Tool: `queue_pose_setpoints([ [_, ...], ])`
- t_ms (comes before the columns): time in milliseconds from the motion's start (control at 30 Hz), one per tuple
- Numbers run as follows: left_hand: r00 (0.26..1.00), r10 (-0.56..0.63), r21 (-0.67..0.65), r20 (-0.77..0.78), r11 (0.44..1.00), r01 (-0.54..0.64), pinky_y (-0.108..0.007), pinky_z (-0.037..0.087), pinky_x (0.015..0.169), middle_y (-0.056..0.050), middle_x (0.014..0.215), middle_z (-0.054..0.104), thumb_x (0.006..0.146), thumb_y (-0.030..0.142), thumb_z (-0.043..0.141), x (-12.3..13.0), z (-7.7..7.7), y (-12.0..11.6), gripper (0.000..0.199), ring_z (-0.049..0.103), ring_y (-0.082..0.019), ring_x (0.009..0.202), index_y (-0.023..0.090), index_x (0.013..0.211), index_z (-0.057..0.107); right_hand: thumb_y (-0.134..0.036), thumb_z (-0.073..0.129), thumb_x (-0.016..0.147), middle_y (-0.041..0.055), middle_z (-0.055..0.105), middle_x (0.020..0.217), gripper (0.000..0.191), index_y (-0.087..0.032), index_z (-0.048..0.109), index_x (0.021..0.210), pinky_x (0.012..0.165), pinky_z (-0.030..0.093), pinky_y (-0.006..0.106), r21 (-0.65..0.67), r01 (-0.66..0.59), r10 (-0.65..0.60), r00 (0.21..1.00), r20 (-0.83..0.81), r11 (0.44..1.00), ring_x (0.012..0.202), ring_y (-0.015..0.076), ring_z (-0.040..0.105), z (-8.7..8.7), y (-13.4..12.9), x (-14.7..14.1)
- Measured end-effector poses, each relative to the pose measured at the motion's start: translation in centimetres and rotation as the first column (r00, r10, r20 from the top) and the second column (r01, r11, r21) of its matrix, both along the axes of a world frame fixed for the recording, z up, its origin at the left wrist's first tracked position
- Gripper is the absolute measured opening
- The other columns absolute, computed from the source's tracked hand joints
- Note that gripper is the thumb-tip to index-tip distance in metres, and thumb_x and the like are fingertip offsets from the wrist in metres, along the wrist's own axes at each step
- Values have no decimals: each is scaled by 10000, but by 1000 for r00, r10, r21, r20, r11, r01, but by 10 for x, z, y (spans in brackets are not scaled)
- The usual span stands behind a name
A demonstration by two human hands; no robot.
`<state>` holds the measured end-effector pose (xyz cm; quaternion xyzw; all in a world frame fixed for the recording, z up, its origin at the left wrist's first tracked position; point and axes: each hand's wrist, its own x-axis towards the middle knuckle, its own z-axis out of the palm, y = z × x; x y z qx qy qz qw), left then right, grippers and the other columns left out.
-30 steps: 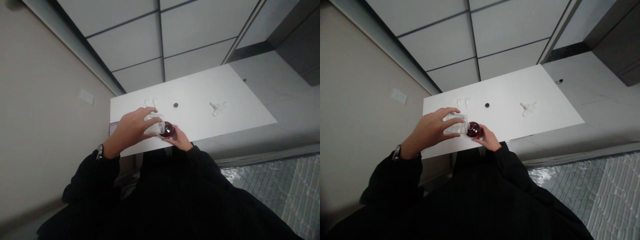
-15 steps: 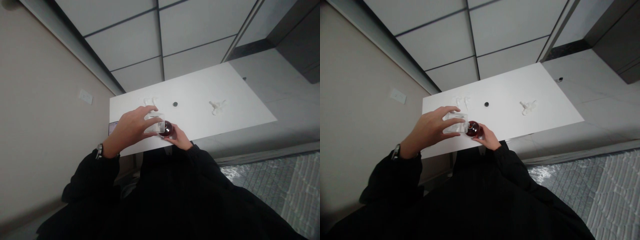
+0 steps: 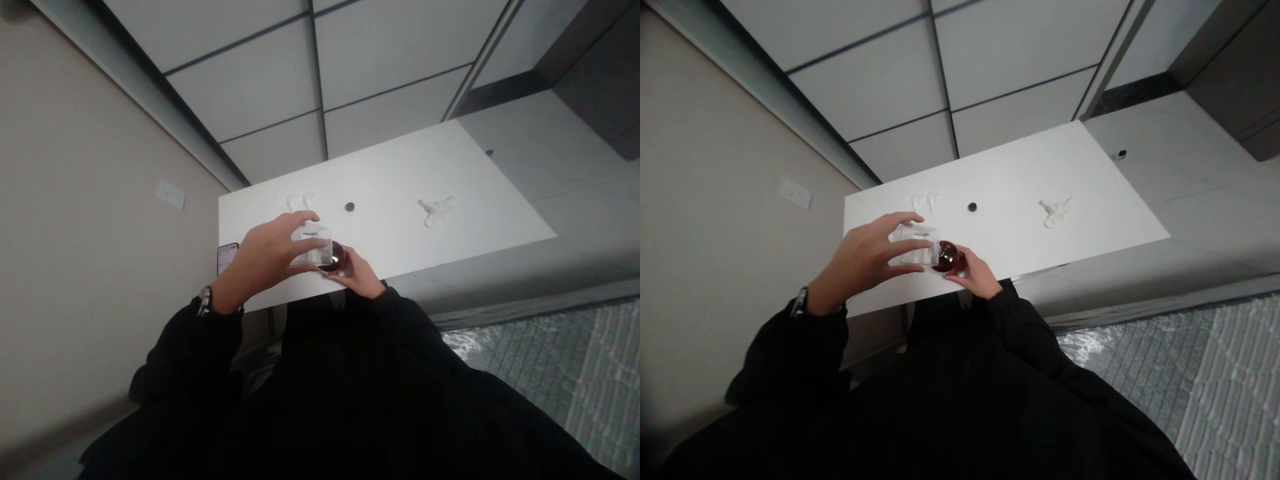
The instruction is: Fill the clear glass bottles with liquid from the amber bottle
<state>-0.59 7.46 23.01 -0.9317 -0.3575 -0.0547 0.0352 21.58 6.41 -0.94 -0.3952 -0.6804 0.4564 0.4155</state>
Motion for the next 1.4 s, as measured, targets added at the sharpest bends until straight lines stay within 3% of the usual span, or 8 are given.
queue_pose_setpoints([
  [267, 997, -11, -57, 82, 998, 16, -469, 614, 1003, -152, 1490, 620, 981, 391, 748, -3, -11, 0, 398, 636, -321, 1345, 323, 1369, 689, -486, 879, 845, 123, 659, 1501, 793, -298, 508, 1520, 1162, 522, 564, 14, 2, -2, 1000, 5, 1000, 1369, 356, 651, -1, 0, 0],
  [400, 997, -8, -62, 76, 998, 12, -480, 591, 1056, -179, 1458, 646, 968, 378, 767, -2, -11, -1, 538, 635, -315, 1338, 230, 1452, 585, -481, 879, 846, 131, 672, 1476, 798, -279, 502, 1520, 1132, 543, 554, 17, 0, 0, 1000, 13, 1000, 1330, 355, 676, -1, 1, 0],
  [700, 996, -69, -40, 62, 997, 72, -484, 574, 1064, -139, 1482, 642, 1014, 419, 695, 1, -6, 3, 296, 629, -293, 1338, 262, 1265, 690, -484, 871, 852, 124, 679, 1468, 795, -287, 503, 1529, 1124, 546, 548, 17, -4, 4, 1000, 2, 1000, 1309, 349, 690, -1, 0, 1],
  [1167, 988, -127, -74, 85, 988, 133, -461, 576, 1017, -131, 1454, 626, 971, 400, 760, 15, -9, 14, 262, 616, -310, 1317, 279, 1200, 726, -449, 890, 835, 136, 680, 1464, 803, -251, 511, 1514, 1135, 534, 528, 5, 7, -7, 1000, -7, 1000, 1319, 352, 686, -5, 1, 1],
  [1267, 991, -123, -83, 54, 988, 128, -449, 576, 1002, -122, 1430, 639, 939, 384, 804, 17, -8, 16, 321, 628, -310, 1296, 279, 1225, 703, -450, 888, 838, 138, 665, 1487, 809, -254, 504, 1522, 1137, 533, 518, 28, 4, -4, 1000, -10, 1000, 1343, 351, 669, -6, 1, 1],
  [1400, 995, -27, -150, 93, 988, 40, -403, 580, 971, -114, 1328, 705, 885, 418, 863, 19, -6, 18, 580, 680, -290, 1217, 225, 1361, 593, -454, 883, 841, 138, 668, 1484, 806, -257, 506, 1525, 1129, 537, 515, 30, 1, -1, 1000, 3, 1000, 1337, 350, 672, -5, 2, 2],
])
